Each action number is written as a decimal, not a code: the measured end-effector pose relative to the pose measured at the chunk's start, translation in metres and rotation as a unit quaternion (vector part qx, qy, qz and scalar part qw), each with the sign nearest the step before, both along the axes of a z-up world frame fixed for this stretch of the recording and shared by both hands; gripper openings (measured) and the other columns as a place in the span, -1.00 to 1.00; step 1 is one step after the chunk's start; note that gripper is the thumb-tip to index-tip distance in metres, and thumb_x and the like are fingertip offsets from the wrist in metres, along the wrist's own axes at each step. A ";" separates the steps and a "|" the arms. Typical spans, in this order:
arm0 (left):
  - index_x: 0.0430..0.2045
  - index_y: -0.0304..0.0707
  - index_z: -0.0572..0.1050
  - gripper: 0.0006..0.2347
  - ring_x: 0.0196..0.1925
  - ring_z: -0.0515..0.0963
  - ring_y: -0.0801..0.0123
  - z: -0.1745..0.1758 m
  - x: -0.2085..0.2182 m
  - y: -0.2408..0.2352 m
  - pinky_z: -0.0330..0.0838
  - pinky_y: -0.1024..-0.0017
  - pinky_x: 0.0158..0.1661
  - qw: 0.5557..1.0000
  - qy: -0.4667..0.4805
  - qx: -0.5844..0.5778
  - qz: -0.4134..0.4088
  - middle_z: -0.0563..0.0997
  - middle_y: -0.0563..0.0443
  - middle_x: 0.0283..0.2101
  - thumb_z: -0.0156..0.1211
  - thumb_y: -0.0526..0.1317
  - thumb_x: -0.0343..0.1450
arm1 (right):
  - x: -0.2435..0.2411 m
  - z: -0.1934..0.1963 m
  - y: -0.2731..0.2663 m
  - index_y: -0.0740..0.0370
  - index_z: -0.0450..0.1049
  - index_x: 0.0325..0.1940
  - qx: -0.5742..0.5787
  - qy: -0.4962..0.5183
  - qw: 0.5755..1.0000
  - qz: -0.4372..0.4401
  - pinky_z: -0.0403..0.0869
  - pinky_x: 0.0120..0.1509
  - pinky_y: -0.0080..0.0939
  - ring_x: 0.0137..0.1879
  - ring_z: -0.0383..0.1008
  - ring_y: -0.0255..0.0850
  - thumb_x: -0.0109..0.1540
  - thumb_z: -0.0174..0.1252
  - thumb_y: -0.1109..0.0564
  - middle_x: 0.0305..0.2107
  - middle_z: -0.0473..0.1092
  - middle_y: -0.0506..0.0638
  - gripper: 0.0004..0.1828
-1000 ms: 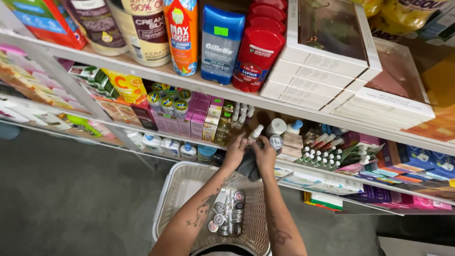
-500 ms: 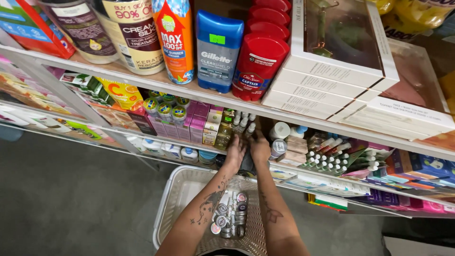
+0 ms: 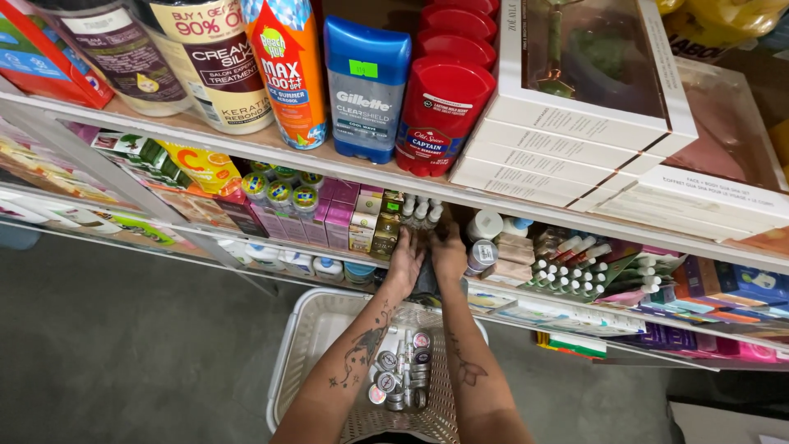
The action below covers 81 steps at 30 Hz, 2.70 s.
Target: Selecting various personal care and health items from store shelves and placing them into a shopping basket.
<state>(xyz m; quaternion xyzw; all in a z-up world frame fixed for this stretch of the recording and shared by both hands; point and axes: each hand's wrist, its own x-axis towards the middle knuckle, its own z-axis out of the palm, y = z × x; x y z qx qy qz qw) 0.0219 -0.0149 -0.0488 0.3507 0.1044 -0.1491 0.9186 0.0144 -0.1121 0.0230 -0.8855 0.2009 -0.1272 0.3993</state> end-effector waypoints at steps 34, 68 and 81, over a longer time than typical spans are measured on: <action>0.22 0.03 0.39 -0.52 -0.02 0.59 -0.17 -0.321 -0.244 0.076 0.49 0.04 -0.04 0.718 0.076 0.634 -0.279 0.55 -0.32 0.05 0.08 -0.21 0.33 | -0.275 -0.449 -0.094 0.29 0.63 -0.16 0.000 0.337 0.896 0.287 0.54 0.02 -0.07 -0.18 0.61 -0.07 -0.01 0.39 0.06 -0.29 0.60 0.14 -0.61; 0.07 -0.29 0.35 -0.51 0.08 0.52 -0.25 -0.506 -0.258 0.015 0.42 -0.03 0.04 0.759 0.146 0.624 -0.119 0.48 -0.43 0.08 0.22 -0.02 0.32 | -0.239 -0.649 -0.049 0.40 0.54 0.06 0.411 0.362 0.836 0.015 0.46 -0.16 -0.16 -0.25 0.47 -0.18 0.17 0.32 0.03 -0.27 0.51 0.07 -0.53; 0.03 -0.27 0.45 -0.60 -0.39 0.50 0.38 -0.193 -0.199 0.088 0.41 0.42 -0.43 0.955 0.118 0.268 -0.049 0.63 -0.02 -0.19 0.34 -0.12 0.36 | -0.212 -0.323 -0.014 0.40 0.49 0.14 0.247 0.219 0.931 0.158 0.45 0.09 -0.20 -0.05 0.47 -0.17 0.31 0.18 -0.08 -0.17 0.56 0.08 -0.49</action>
